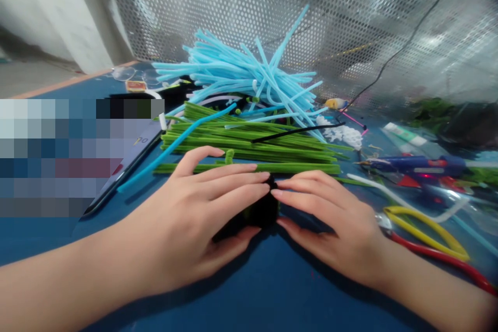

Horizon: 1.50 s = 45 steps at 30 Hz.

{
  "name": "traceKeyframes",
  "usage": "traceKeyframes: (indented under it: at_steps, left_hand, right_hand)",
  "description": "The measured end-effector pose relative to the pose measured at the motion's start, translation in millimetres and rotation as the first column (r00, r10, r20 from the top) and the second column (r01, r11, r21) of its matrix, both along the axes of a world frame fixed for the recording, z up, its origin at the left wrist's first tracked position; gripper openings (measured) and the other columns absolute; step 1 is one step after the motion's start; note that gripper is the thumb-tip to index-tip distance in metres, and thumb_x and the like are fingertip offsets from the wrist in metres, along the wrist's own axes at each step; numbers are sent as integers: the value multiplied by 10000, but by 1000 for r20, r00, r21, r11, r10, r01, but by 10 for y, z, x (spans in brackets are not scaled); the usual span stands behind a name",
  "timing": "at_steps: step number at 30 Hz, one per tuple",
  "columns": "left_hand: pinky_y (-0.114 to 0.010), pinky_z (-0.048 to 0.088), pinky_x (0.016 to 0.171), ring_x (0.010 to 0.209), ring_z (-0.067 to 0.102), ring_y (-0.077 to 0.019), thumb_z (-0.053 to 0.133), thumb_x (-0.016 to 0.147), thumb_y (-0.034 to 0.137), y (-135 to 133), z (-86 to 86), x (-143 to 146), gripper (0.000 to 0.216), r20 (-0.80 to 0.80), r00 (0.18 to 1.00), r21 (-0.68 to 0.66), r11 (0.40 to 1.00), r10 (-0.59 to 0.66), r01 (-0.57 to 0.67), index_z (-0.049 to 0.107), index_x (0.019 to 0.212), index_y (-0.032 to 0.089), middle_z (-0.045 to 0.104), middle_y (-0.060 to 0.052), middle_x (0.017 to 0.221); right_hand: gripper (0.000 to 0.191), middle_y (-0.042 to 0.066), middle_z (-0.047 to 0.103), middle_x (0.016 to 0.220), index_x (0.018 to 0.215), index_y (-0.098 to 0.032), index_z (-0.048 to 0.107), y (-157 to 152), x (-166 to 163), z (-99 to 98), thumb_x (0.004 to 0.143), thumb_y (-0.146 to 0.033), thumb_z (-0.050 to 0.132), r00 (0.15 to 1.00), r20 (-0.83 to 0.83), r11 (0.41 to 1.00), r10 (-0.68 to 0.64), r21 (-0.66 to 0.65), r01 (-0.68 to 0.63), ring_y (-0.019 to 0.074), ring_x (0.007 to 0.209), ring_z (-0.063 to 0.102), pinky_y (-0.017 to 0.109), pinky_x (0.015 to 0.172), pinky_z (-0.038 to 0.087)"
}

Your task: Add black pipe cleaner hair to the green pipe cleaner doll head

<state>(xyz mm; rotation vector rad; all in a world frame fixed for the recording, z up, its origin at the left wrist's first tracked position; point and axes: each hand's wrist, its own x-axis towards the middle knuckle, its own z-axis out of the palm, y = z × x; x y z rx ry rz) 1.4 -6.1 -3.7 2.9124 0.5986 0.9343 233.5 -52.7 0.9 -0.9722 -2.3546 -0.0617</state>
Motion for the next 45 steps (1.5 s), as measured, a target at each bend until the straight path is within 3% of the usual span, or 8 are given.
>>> traceKeyframes:
  at_steps: [10, 28, 34, 40, 45]
  left_hand:
    - [-432, 278, 1046, 1106, 618, -218, 556, 876, 234, -2, 3, 6, 304, 5, 1000, -11, 1000, -10, 10, 541, 1176, 188, 642, -59, 1249]
    - [-418, 272, 1029, 1105, 610, -210, 545, 884, 266, -17, 15, 18, 298, -3, 1000, 2, 1000, 24, -24, 560, 1173, 193, 649, -44, 1236]
    - [-399, 278, 1011, 1069, 621, -195, 559, 877, 269, -5, 18, 19, 347, -6, 1000, -9, 1000, 21, -21, 533, 1209, 172, 668, -51, 1188]
    - [-451, 270, 1034, 1169, 560, -222, 533, 898, 220, -17, 5, 3, 327, -66, 998, 69, 998, -6, 10, 549, 1220, 274, 601, -38, 1297]
    - [-473, 292, 1041, 1166, 560, -223, 514, 906, 197, -44, 10, 6, 289, -49, 999, 89, 996, -5, 9, 575, 1180, 264, 613, -61, 1281]
  right_hand:
    - [320, 94, 638, 1108, 1121, -131, 592, -5, -33, 15, 805, -110, 637, 1000, -1, 999, -5, -43, 5, 177, 1045, 557, 337, 936, 479]
    - [292, 93, 703, 1003, 1050, -143, 623, -36, -146, -13, 763, -166, 668, 990, -40, 986, -132, 101, 135, 224, 943, 616, 412, 857, 514]
    - [328, 99, 700, 1025, 1061, -127, 599, -54, -148, -9, 752, -203, 677, 991, -61, 989, -123, 78, 127, 221, 972, 609, 399, 880, 499]
    - [377, 97, 667, 1014, 1112, -102, 566, -63, -128, -16, 764, -200, 669, 986, -66, 987, -151, 42, 154, 200, 983, 577, 355, 887, 479]
    - [373, 86, 651, 1032, 1139, -128, 541, -58, -106, -21, 797, -223, 658, 987, -65, 988, -150, 30, 152, 193, 995, 563, 348, 896, 466]
